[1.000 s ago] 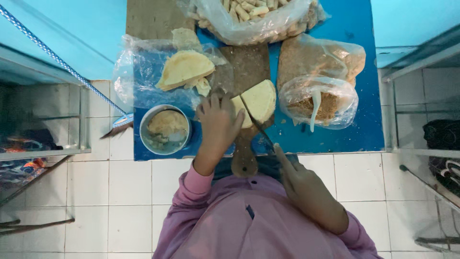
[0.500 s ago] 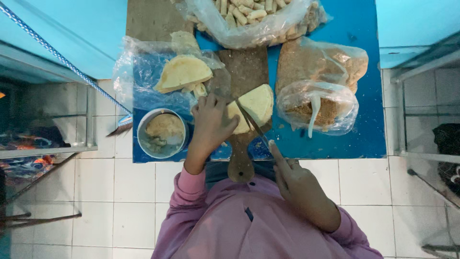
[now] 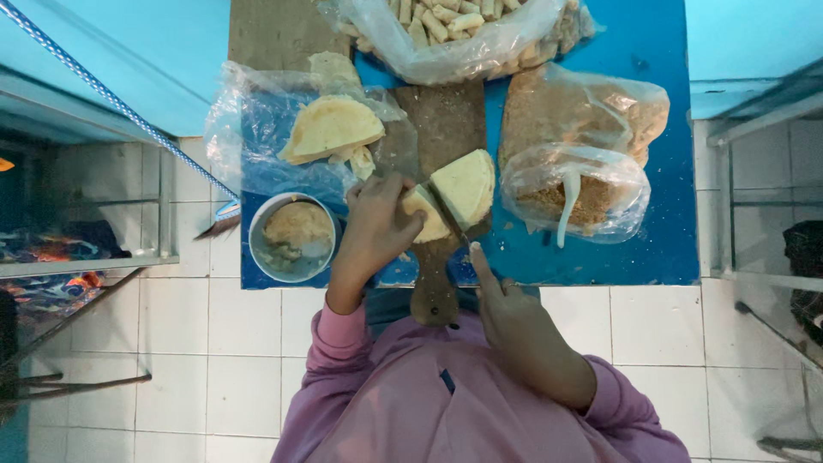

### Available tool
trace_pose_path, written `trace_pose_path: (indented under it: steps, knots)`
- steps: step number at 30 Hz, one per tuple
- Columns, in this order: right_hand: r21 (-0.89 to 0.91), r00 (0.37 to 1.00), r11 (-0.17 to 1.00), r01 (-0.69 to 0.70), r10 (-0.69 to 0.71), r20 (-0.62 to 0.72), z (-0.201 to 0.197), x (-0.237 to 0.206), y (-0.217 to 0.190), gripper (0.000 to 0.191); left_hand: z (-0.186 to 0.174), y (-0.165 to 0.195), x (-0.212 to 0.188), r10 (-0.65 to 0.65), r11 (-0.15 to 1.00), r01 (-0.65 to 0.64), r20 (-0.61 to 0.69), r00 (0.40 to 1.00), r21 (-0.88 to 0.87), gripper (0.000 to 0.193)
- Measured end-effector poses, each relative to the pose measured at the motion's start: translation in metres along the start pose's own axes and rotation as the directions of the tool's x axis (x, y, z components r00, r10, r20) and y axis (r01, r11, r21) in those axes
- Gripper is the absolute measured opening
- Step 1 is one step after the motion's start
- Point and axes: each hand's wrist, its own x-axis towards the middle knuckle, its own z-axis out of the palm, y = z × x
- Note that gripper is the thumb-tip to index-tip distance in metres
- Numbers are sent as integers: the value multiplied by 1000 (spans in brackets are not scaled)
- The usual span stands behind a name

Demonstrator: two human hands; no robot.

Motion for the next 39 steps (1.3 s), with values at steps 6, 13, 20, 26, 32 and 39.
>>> trace_pose_path:
  steps: [6,13,20,26,32,39]
  knots:
    - [-76,999,997,0,-2,-32,15,-1,-9,75,-3,-2,-5,6,998,-4,30,1000,-67,41]
    - [-173,996,981,-83,74,-56,24,-8,-18,76,3,-1,-8,104,994,-104,-4,995,-33,38]
    - [-353,985,923,-154,170,14,29,2,-20,79,12,1,-7,171,985,-168,-76,982,41,29]
    - [-263,994,959,-102,86,-72,36,18,-8,81,16,5,-7,139,989,-129,-139,980,79,30]
    - [-254,995,966,-51,28,-95,34,-10,-10,81,15,4,-7,117,992,-111,-122,986,53,29]
    - [-227,998,973,-33,22,-52,32,-12,-7,84,19,3,-7,95,994,-84,-171,981,72,26]
